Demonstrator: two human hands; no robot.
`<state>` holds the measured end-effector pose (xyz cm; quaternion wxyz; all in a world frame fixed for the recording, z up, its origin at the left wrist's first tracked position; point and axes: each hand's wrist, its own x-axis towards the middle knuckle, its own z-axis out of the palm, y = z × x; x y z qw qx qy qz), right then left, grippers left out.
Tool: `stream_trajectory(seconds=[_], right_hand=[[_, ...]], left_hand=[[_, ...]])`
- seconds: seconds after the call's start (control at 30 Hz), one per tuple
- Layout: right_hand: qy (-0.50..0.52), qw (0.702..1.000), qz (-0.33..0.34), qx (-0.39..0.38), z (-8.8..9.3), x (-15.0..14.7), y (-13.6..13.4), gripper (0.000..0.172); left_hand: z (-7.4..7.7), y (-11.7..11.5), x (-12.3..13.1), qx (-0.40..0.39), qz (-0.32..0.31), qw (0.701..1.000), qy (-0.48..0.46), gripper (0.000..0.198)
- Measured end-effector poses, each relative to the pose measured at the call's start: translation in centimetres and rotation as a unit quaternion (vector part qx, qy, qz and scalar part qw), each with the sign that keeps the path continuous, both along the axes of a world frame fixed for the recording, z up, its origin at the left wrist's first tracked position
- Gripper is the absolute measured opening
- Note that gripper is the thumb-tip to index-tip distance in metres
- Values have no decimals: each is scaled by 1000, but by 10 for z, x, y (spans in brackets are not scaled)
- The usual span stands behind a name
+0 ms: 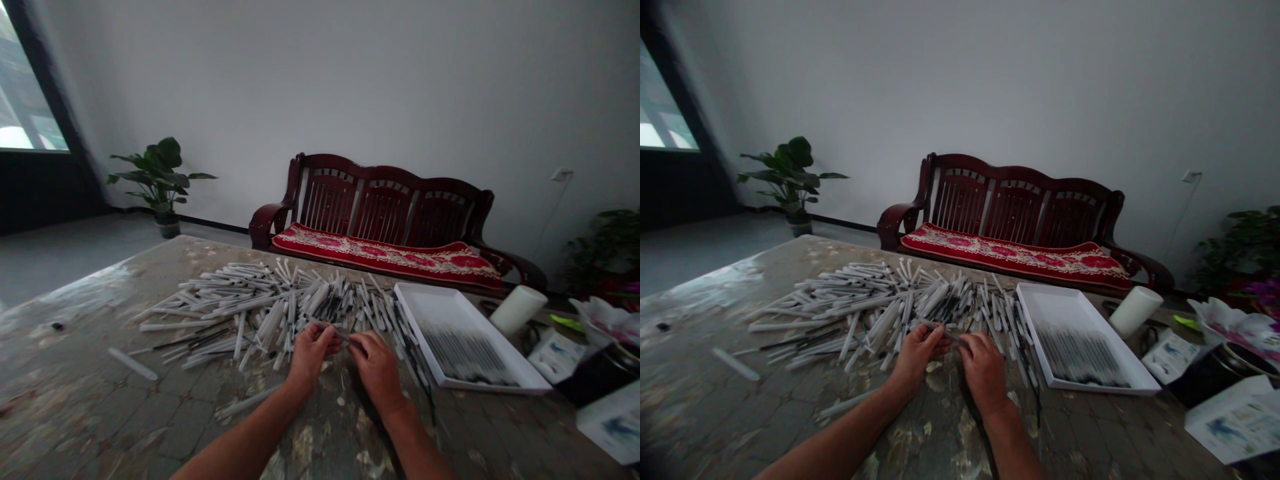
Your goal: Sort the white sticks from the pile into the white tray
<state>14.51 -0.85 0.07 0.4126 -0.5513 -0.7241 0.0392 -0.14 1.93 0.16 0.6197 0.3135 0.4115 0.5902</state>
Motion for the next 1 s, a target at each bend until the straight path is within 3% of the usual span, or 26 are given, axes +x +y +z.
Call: stream_trajectory(seconds=[0.13,0.27,0.43,0.6,0.73,1.0], right_hand=[[57,998,4,-28,3,-1,-2,13],[159,981,-6,-111,7,-3,-3,12],[283,928,-8,-242,15,1,0,14],[385,850,32,-358,20,8,-7,35],[411,830,34,-375,18,7,-11,48],[447,817,45,-363,19,5,-10,50]], left_hand=[[3,-3,-2,15,-16,1000,7,41],[7,-6,-4,40,-35,999,8,40],[11,-9,-5,67,-56,996,34,38],[14,-14,-5,66,-99,992,45,40],[11,-15,-2,66,-114,990,45,41],[8,-9,-3,53,-57,996,32,40]])
